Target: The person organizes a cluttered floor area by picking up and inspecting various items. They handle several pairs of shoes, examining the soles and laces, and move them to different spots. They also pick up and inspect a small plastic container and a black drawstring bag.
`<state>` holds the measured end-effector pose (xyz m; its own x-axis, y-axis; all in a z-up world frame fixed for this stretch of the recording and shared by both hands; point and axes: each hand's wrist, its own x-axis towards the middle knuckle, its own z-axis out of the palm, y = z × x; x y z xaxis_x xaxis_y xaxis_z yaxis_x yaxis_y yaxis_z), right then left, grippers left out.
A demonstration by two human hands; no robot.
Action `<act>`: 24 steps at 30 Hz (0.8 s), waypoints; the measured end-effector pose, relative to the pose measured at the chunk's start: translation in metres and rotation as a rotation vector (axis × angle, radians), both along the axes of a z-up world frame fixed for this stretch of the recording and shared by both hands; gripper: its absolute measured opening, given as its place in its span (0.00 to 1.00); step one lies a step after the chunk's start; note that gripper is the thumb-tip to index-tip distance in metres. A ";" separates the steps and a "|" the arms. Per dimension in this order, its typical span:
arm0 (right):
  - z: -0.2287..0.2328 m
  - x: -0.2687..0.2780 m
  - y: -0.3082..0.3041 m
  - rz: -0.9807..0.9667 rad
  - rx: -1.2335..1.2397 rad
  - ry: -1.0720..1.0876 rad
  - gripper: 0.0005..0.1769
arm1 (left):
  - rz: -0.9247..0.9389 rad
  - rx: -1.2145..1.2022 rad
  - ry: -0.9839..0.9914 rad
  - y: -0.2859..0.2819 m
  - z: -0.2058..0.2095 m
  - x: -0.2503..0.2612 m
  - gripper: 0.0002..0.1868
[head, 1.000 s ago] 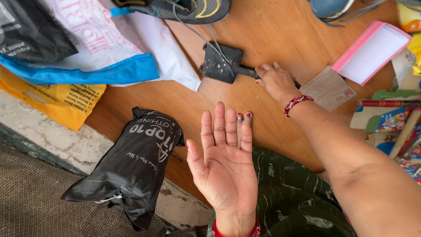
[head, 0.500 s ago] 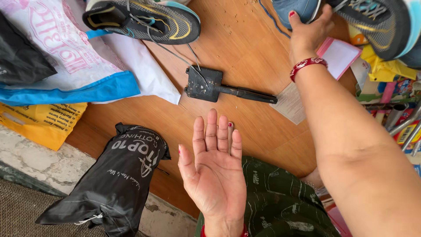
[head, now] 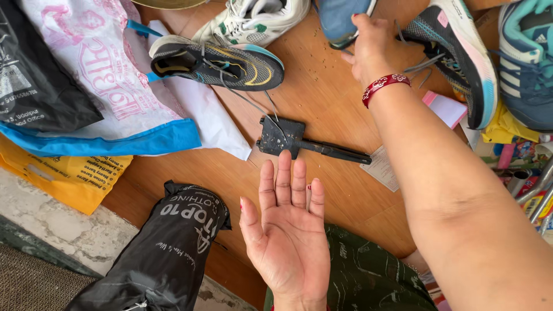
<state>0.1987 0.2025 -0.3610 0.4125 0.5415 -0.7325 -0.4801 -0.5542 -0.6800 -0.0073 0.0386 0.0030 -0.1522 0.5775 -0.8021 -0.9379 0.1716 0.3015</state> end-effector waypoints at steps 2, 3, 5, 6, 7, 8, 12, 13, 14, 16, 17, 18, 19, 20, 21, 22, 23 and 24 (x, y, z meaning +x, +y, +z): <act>0.017 -0.002 0.009 -0.054 0.015 0.043 0.33 | 0.018 0.005 0.000 0.000 0.001 -0.004 0.36; 0.028 0.008 0.007 -0.026 0.003 0.033 0.37 | 0.030 0.019 -0.005 -0.001 0.001 -0.006 0.35; 0.036 0.018 0.012 0.161 0.075 -0.088 0.40 | 0.052 0.041 -0.012 0.001 -0.001 -0.011 0.35; 0.037 0.032 0.012 0.323 0.149 -0.198 0.38 | 0.065 0.035 -0.015 0.000 -0.001 -0.012 0.35; 0.032 0.045 0.020 0.358 0.160 -0.216 0.35 | 0.079 0.030 -0.019 -0.002 -0.001 -0.014 0.35; 0.028 0.064 0.026 0.382 0.171 -0.243 0.31 | 0.097 0.015 -0.026 -0.002 0.000 -0.016 0.35; 0.021 0.139 0.029 0.715 0.349 -0.712 0.17 | 0.178 0.024 -0.056 0.005 -0.001 -0.025 0.34; 0.020 0.156 0.035 0.808 0.505 -0.752 0.15 | 0.203 0.038 -0.064 0.007 -0.002 -0.028 0.34; 0.024 0.169 0.037 0.828 0.498 -0.748 0.15 | 0.218 0.029 -0.059 0.006 -0.003 -0.029 0.34; 0.035 0.182 0.048 0.832 0.423 -0.694 0.12 | 0.240 0.008 -0.057 0.007 -0.005 -0.032 0.34; 0.040 0.185 0.047 0.841 0.395 -0.667 0.13 | 0.254 -0.004 -0.065 0.006 -0.003 -0.034 0.34; 0.045 0.183 0.060 0.841 0.392 -0.646 0.15 | 0.269 0.010 -0.072 0.008 -0.004 -0.037 0.34; 0.051 0.194 0.057 0.872 0.431 -0.636 0.21 | 0.283 0.025 -0.078 0.011 -0.005 -0.040 0.34; 0.049 0.189 0.061 0.877 0.458 -0.571 0.26 | 0.300 0.021 -0.068 0.013 -0.006 -0.045 0.34; 0.047 0.185 0.064 0.881 0.482 -0.504 0.32 | 0.317 0.017 -0.059 0.015 -0.007 -0.048 0.35; 0.049 0.185 0.060 0.853 0.465 -0.404 0.35 | 0.327 -0.006 -0.058 0.014 -0.006 -0.051 0.35; 0.050 0.182 0.060 0.853 0.462 -0.357 0.36 | 0.351 0.005 -0.058 0.012 -0.005 -0.052 0.35; 0.052 0.184 0.060 0.844 0.462 -0.322 0.38 | 0.365 0.023 -0.066 0.013 -0.006 -0.052 0.36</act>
